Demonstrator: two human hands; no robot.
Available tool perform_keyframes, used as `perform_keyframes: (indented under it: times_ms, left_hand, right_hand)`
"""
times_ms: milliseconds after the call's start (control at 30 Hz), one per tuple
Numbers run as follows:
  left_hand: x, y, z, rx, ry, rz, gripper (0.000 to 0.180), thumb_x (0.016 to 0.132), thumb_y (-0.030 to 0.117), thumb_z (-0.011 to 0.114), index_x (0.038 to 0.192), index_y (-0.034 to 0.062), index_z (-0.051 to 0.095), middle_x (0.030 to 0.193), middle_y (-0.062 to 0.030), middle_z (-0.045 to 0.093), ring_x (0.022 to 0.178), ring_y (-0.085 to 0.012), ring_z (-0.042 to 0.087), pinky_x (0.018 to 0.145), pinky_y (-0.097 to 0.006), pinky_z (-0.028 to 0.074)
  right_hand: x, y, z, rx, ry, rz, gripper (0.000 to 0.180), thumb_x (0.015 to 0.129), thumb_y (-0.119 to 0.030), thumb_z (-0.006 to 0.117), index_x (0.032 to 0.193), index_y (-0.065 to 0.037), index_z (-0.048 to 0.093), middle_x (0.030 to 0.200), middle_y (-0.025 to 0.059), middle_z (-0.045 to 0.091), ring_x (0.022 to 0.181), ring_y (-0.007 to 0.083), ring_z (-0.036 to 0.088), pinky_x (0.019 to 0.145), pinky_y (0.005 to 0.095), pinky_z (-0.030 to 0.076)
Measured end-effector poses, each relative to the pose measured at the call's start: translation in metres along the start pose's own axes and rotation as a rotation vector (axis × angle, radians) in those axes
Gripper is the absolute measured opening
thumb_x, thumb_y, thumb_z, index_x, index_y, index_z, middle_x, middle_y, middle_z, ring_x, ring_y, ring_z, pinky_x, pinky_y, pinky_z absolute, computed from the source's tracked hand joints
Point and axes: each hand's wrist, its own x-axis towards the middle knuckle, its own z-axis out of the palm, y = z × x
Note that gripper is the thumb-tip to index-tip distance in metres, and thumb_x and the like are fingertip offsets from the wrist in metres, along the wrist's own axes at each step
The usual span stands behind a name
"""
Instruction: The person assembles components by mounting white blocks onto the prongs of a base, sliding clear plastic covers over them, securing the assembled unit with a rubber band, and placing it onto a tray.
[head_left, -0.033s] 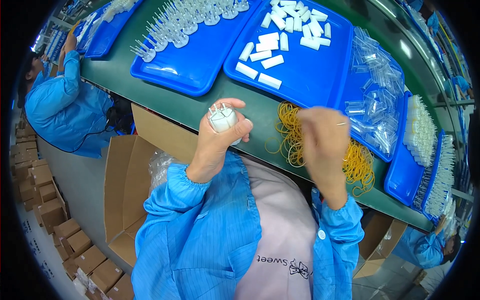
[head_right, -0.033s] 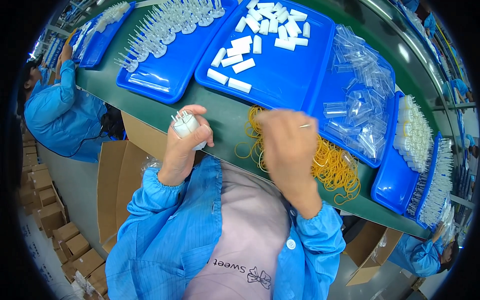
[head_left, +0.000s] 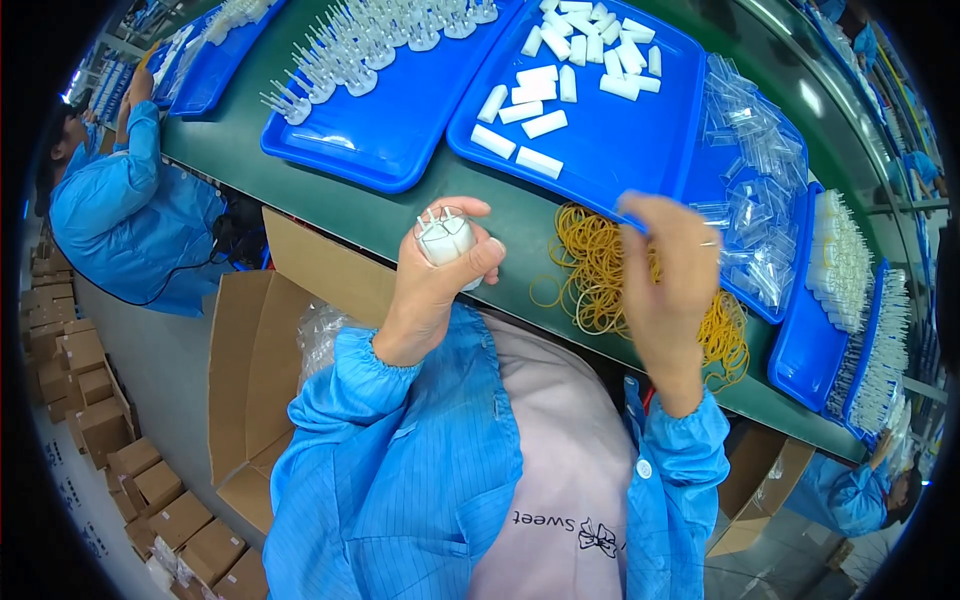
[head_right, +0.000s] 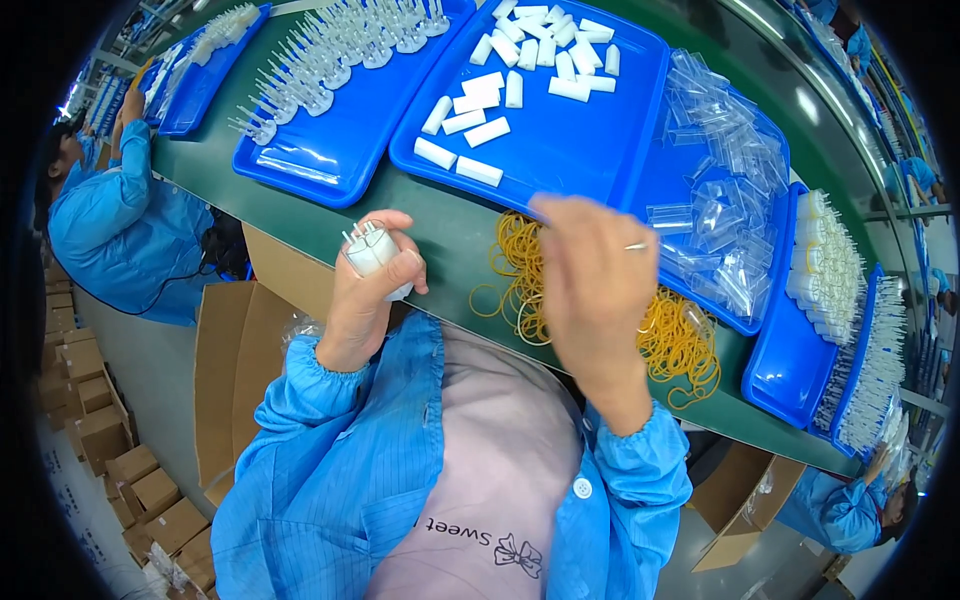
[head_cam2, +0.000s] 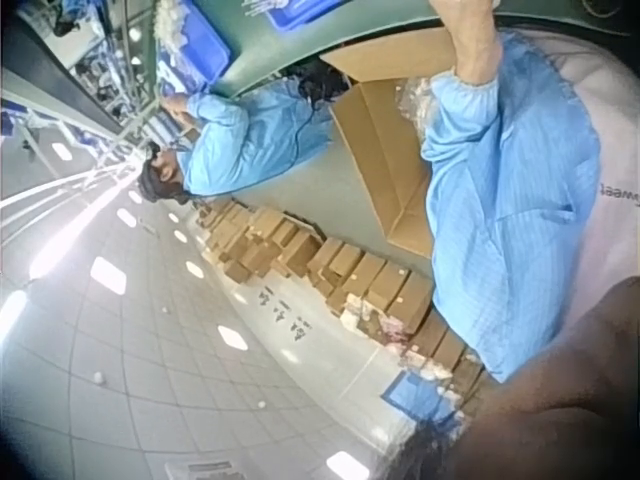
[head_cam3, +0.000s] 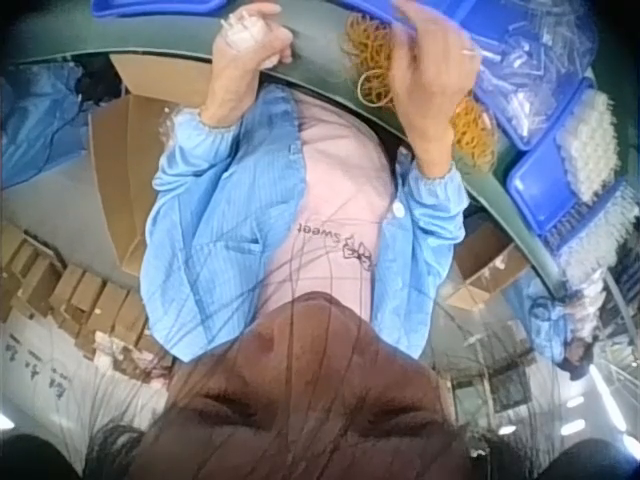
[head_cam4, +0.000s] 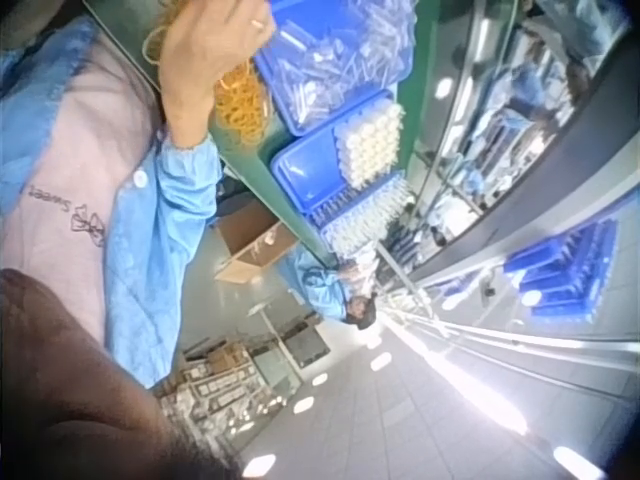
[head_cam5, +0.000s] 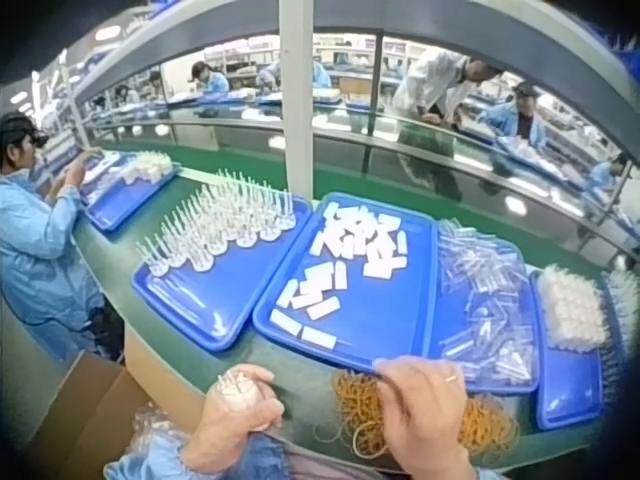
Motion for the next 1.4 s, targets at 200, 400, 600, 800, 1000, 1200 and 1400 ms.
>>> perform_keyframes:
  times_ms: [200, 400, 600, 800, 1000, 1200, 1400]
  left_hand:
    - [0.0, -0.003, 0.0, -0.004, -0.003, -0.005, 0.042, 0.078, 0.013, 0.075, 0.112, 0.0047, 0.051, 0.079, -0.0021, 0.057, 0.068, -0.0128, 0.057, 0.061, -0.028, 0.047]
    - [-0.001, -0.004, -0.001, 0.026, -0.001, 0.0, 0.043, 0.079, 0.015, 0.073, 0.114, 0.0047, 0.05, 0.079, -0.003, 0.055, 0.068, -0.0133, 0.056, 0.061, -0.028, 0.047]
    - [-0.006, 0.0, 0.003, 0.155, -0.115, -0.085, 0.049, 0.075, 0.006, 0.072, 0.12, 0.0027, 0.052, 0.076, -0.0002, 0.056, 0.068, -0.0088, 0.055, 0.06, -0.023, 0.046]
    - [-0.01, -0.015, 0.024, 0.233, -0.341, -0.195, 0.04, 0.072, 0.002, 0.075, 0.108, 0.0054, 0.06, 0.078, 0.0038, 0.058, 0.071, -0.0024, 0.052, 0.061, -0.02, 0.042]
    - [-0.015, -0.023, 0.024, 0.456, -0.436, 0.028, 0.021, 0.071, 0.006, 0.076, 0.083, 0.0066, 0.058, 0.073, 0.0014, 0.057, 0.067, -0.0063, 0.052, 0.059, -0.024, 0.043]
    - [-0.018, -0.025, 0.043, 1.02, -0.338, 0.68, 0.033, 0.064, 0.006, 0.076, 0.091, 0.0065, 0.058, 0.075, -0.0099, 0.062, 0.065, -0.0253, 0.062, 0.057, -0.035, 0.048]
    - [-0.018, -0.014, 0.062, 0.873, -0.515, 0.363, 0.047, 0.067, 0.014, 0.079, 0.107, 0.006, 0.056, 0.089, -0.0151, 0.067, 0.081, -0.0314, 0.067, 0.068, -0.039, 0.054]
  right_hand:
    - [-0.013, -0.005, 0.009, 0.237, -0.264, 0.113, 0.012, 0.073, -0.006, 0.07, 0.083, -0.009, 0.065, 0.088, 0.0055, 0.062, 0.083, 0.0229, 0.056, 0.075, 0.0373, 0.039]
    - [-0.035, -0.022, 0.033, -0.049, -0.453, -0.025, 0.009, 0.074, -0.014, 0.068, 0.075, -0.01, 0.06, 0.078, 0.0045, 0.051, 0.08, 0.0224, 0.051, 0.07, 0.0361, 0.035]
    - [-0.036, -0.02, 0.033, -0.054, -0.389, -0.011, 0.008, 0.076, -0.012, 0.064, 0.08, -0.009, 0.057, 0.079, 0.005, 0.051, 0.077, 0.0226, 0.05, 0.068, 0.0367, 0.034]
    - [-0.024, -0.024, 0.009, 0.086, -0.236, 0.041, 0.014, 0.078, -0.012, 0.064, 0.088, -0.008, 0.056, 0.081, 0.0049, 0.054, 0.074, 0.024, 0.05, 0.068, 0.038, 0.033]
    - [-0.024, -0.025, -0.008, 0.936, -0.228, 0.521, 0.018, 0.09, -0.008, 0.06, 0.105, -0.002, 0.051, 0.087, 0.0062, 0.057, 0.083, 0.014, 0.06, 0.071, 0.0262, 0.048]
    - [-0.014, -0.021, -0.026, 1.527, -0.333, 0.801, 0.038, 0.094, -0.008, 0.054, 0.128, -0.003, 0.038, 0.094, 0.0065, 0.059, 0.074, 0.0132, 0.058, 0.066, 0.0254, 0.046]
    - [-0.012, -0.029, -0.039, 0.826, -0.477, 0.34, 0.046, 0.089, -0.005, 0.055, 0.134, -0.006, 0.047, 0.088, 0.0078, 0.068, 0.081, 0.0169, 0.067, 0.072, 0.0305, 0.052]
